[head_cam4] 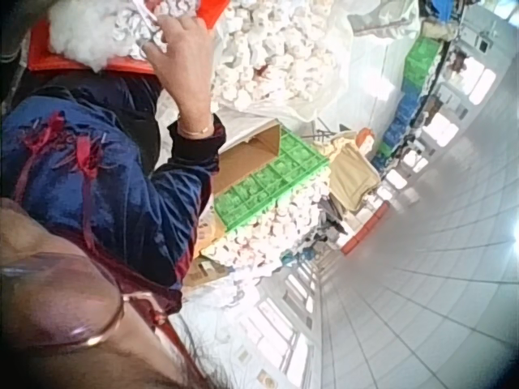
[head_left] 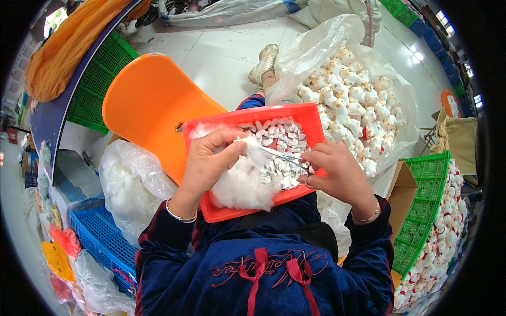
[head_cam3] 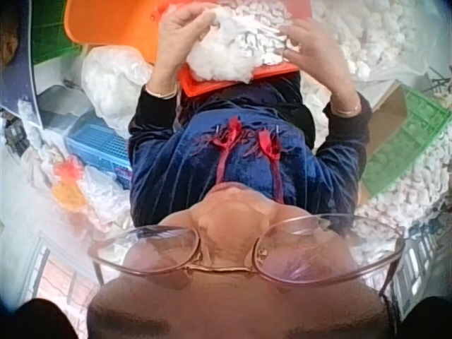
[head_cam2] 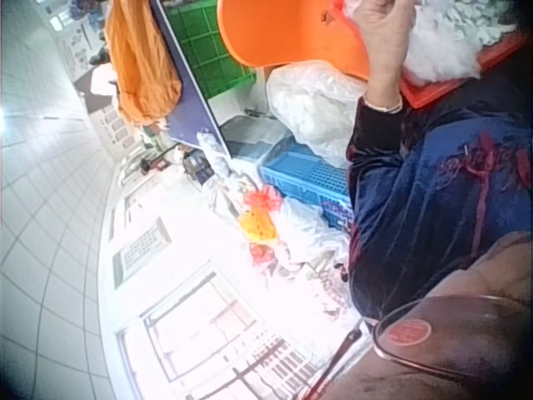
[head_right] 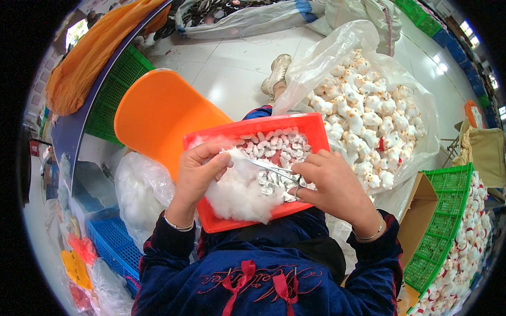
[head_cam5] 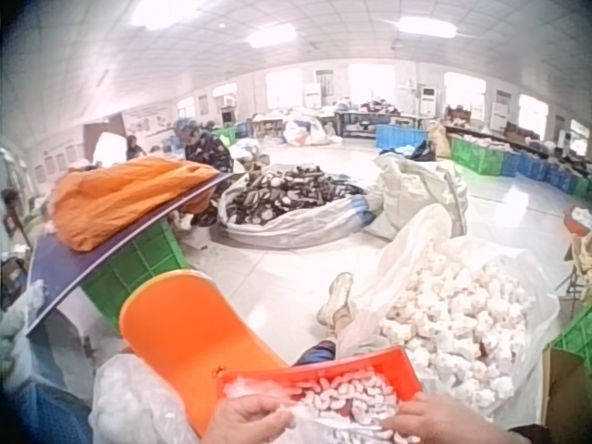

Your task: The person sits on the floor and uses scissors to cut white stuffing, then inserts it into small white plush toys held in a red tray. The person repeatedly picks up toys, cuts stuffing, and places the stuffed items back into the tray.

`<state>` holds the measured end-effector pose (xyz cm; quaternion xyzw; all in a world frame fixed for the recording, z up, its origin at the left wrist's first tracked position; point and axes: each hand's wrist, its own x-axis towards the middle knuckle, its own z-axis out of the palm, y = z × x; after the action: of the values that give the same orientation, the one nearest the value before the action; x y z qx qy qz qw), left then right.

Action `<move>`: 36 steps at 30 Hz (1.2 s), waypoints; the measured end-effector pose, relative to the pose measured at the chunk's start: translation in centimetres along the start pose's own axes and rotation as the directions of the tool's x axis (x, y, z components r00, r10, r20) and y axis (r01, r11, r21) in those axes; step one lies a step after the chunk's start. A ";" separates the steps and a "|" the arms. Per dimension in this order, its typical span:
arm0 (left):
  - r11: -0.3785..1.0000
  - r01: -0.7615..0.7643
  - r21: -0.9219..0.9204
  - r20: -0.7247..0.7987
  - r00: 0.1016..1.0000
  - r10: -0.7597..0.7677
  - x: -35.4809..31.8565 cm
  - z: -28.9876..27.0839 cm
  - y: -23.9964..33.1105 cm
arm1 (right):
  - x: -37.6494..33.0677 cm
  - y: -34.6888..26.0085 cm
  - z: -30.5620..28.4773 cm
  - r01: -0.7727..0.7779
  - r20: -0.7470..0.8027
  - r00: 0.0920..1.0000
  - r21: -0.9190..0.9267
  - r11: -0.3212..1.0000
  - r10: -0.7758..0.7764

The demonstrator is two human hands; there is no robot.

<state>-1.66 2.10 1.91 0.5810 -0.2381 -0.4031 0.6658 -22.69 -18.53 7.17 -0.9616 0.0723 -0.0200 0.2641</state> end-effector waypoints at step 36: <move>0.994 0.030 0.105 0.073 0.997 -0.038 -0.2 1.1 -0.7 | 1.3 -0.1 0.2 0.036 0.076 0.997 -0.066 0.997 -0.031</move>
<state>-2.82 1.65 1.53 0.6033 -0.2738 -0.4229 0.6182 -21.35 -18.53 7.06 -0.9711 0.0467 0.0141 0.2338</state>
